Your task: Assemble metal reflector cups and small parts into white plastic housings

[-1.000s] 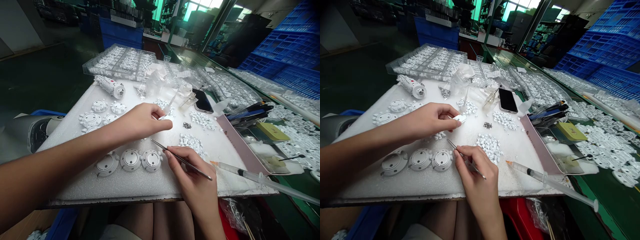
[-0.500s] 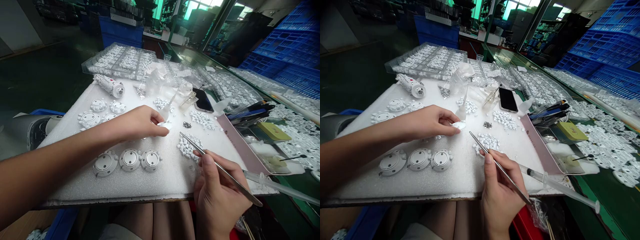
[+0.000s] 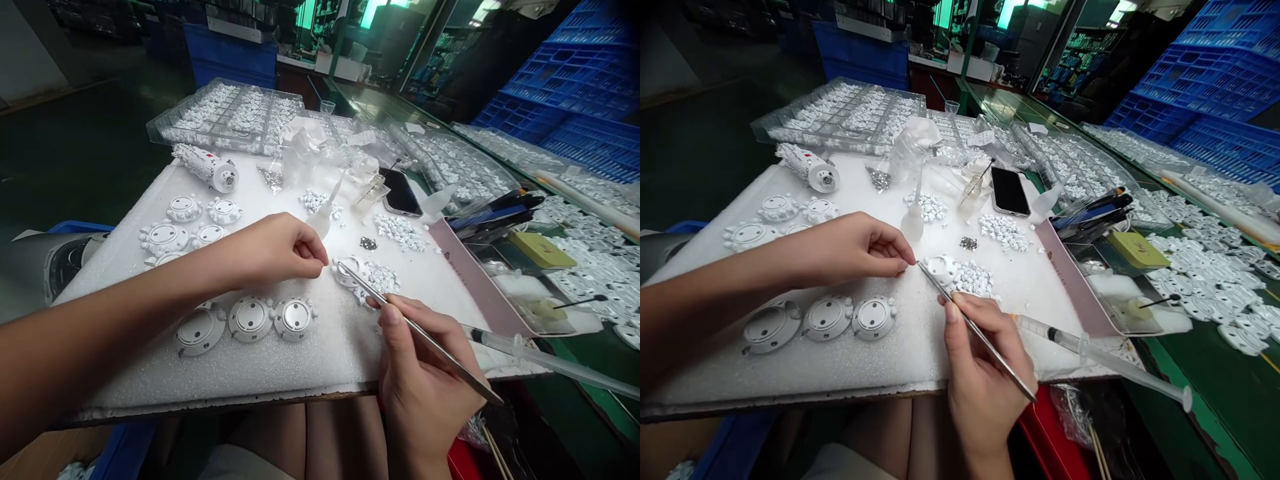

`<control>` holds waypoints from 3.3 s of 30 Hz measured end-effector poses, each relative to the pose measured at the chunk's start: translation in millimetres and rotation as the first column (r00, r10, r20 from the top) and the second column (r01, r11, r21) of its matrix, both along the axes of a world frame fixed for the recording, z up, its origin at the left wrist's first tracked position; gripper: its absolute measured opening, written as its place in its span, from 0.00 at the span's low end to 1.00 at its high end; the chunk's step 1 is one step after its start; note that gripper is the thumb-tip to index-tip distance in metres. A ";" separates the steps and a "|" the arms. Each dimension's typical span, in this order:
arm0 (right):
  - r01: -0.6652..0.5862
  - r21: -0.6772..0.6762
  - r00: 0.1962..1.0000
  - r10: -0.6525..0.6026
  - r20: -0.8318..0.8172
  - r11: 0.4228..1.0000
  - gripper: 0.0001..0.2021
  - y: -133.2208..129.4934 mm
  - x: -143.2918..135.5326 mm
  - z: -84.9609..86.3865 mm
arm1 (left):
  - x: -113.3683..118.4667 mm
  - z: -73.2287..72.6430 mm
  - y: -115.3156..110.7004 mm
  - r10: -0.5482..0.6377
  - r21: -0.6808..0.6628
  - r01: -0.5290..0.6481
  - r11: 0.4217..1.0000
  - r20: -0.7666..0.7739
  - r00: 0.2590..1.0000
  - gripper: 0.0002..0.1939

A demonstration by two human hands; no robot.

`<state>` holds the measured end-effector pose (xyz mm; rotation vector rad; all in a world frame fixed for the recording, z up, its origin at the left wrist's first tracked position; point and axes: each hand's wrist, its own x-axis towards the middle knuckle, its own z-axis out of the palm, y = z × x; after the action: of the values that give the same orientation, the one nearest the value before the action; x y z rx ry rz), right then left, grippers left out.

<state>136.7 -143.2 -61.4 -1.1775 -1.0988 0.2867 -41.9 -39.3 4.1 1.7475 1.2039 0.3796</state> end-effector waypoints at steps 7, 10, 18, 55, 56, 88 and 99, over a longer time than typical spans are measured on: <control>0.208 0.006 0.851 -0.178 -0.495 0.978 0.08 9.0 -1.1 5.9 | 8.4 -0.1 -4.8 -0.043 0.220 0.065 0.973 -0.101 0.994 0.23; 0.199 0.026 0.833 -0.155 -0.532 0.980 0.09 10.8 -0.5 7.4 | 18.7 -4.6 -3.0 -0.157 0.347 0.207 0.915 -0.167 0.973 0.31; 0.117 0.079 0.889 -0.069 -0.454 0.990 0.06 6.9 -2.5 2.1 | 38.3 -17.7 -1.2 -0.293 0.465 0.408 0.786 -0.302 0.907 0.19; -0.067 0.000 0.994 0.067 -0.084 0.998 0.07 -7.6 12.3 -10.1 | -0.5 -4.9 1.7 -0.248 0.322 0.313 0.893 -0.227 0.942 0.27; -0.071 0.002 0.993 0.071 -0.093 0.997 0.07 -7.6 12.1 -10.1 | -1.5 -5.7 2.4 -0.244 0.321 0.313 0.894 -0.237 0.940 0.27; -0.120 -0.162 0.992 0.123 0.008 0.980 0.06 -8.1 16.3 -6.2 | -1.8 12.6 -0.8 -0.255 0.211 0.312 0.926 -0.259 0.932 0.29; -0.125 -0.175 0.991 0.131 0.022 0.977 0.07 -8.9 15.8 -6.8 | -0.4 13.6 -4.9 -0.247 0.205 0.313 0.927 -0.291 0.924 0.28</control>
<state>152.5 -152.1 -68.1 -1.2707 -1.1996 0.4715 -42.3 -44.2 17.8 2.2111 1.0953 0.1328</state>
